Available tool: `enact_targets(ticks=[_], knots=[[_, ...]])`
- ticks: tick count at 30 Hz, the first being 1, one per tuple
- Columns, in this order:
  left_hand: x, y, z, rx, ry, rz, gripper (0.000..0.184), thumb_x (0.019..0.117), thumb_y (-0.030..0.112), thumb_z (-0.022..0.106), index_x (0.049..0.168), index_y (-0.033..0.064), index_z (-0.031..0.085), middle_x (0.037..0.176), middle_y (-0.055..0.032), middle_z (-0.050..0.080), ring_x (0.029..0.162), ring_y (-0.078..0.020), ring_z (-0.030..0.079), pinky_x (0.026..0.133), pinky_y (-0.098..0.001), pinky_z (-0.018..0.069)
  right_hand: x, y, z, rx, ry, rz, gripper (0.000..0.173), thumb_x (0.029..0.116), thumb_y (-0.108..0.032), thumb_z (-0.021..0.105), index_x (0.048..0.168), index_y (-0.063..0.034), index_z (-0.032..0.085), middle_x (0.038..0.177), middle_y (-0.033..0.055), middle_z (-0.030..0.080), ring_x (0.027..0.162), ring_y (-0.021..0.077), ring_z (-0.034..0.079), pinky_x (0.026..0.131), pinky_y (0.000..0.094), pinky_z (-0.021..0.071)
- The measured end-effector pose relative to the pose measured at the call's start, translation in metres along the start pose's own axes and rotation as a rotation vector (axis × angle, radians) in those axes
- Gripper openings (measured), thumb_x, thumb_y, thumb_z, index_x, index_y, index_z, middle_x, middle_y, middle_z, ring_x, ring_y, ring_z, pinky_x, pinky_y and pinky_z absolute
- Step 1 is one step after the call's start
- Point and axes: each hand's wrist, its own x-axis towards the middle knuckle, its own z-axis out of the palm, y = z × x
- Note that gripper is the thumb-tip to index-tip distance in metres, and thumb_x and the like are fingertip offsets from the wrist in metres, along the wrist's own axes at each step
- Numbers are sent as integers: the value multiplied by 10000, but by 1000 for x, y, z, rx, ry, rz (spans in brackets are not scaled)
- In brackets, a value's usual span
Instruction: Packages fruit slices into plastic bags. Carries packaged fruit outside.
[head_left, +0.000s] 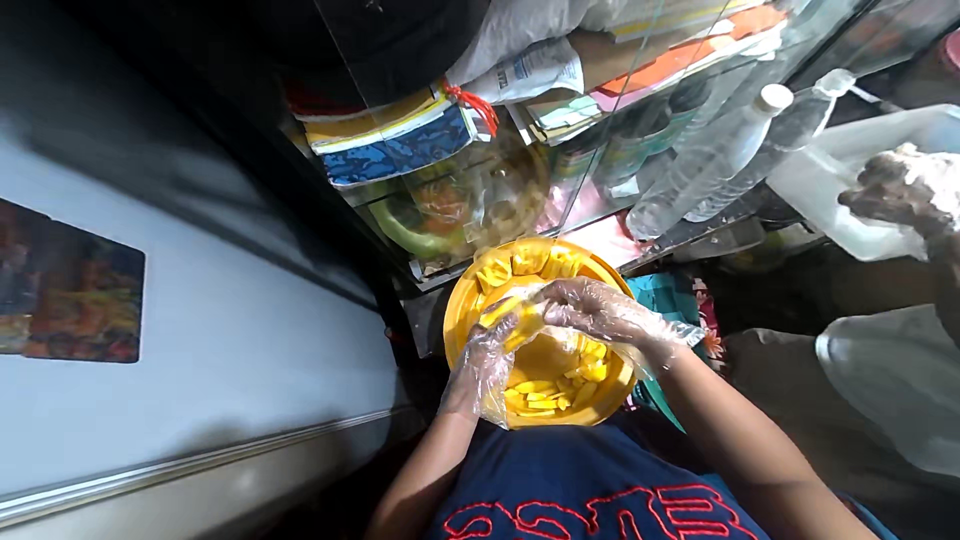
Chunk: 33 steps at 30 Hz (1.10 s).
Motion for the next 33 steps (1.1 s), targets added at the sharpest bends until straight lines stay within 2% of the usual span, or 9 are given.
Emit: enact_targets(ticks=[4,7,9,11,14,18,23,29,33], knots=[[0,-4,1,-200,15,-11,339,1093,208,442,1357,14,524,1164,-122,665,1027,-200,682,908,-372,583,1,3,-1,-83,75,-7,137,947,-166,709,970,-33,735,942,119,689,881,250,663,819,489,539],[1,-6,-12,-378,-177,-14,475,995,376,619,1299,15,567,1127,-145,692,1020,-245,698,894,-409,597,-1,7,-7,37,133,1,108,955,-139,693,978,-35,709,1022,109,675,889,204,650,809,418,547],[-3,-5,-19,-220,-225,-1,499,988,381,633,1330,22,574,1156,-108,697,1047,-191,686,923,-367,580,-6,5,-10,155,109,43,86,971,-115,670,1018,-44,685,1023,91,675,826,158,648,754,345,569],[-12,4,-15,77,-160,-26,339,1047,153,509,1353,13,543,1130,-73,687,992,-124,675,874,-304,578,-7,3,-8,213,90,39,70,969,-84,665,1016,-34,678,978,92,668,788,152,634,719,327,559],[-10,15,-11,406,-263,-88,442,962,57,633,1383,-1,512,1163,-74,677,1006,-93,668,900,-274,566,1,-3,-6,115,78,-83,71,942,-107,692,930,-39,707,968,72,680,852,134,644,779,319,552],[-2,21,-2,670,-292,-120,590,830,112,816,1342,-2,546,1182,-88,671,1045,-71,657,948,-253,542,4,-10,-5,-133,127,-279,79,903,-142,712,895,-71,747,905,53,712,858,173,677,806,399,561],[-1,18,-7,773,-92,-114,538,863,229,816,1303,17,590,1178,-130,671,1057,-145,659,955,-331,544,-11,-7,-21,-215,302,-93,78,921,-51,717,999,-42,719,961,123,698,834,253,674,777,478,569],[5,8,-29,482,137,-50,469,993,163,659,1410,20,499,1240,-136,649,1064,-163,672,909,-336,580,-15,15,43,-339,-397,209,268,1025,-222,580,1176,-36,701,1140,214,689,1115,408,646,961,632,478],[11,1,-34,199,99,-12,457,1023,83,576,1455,43,429,1291,-136,623,1081,-216,681,871,-381,608,-11,36,87,-321,-434,82,302,982,-191,640,1235,-31,677,1223,235,662,1191,426,606,1029,608,448]])
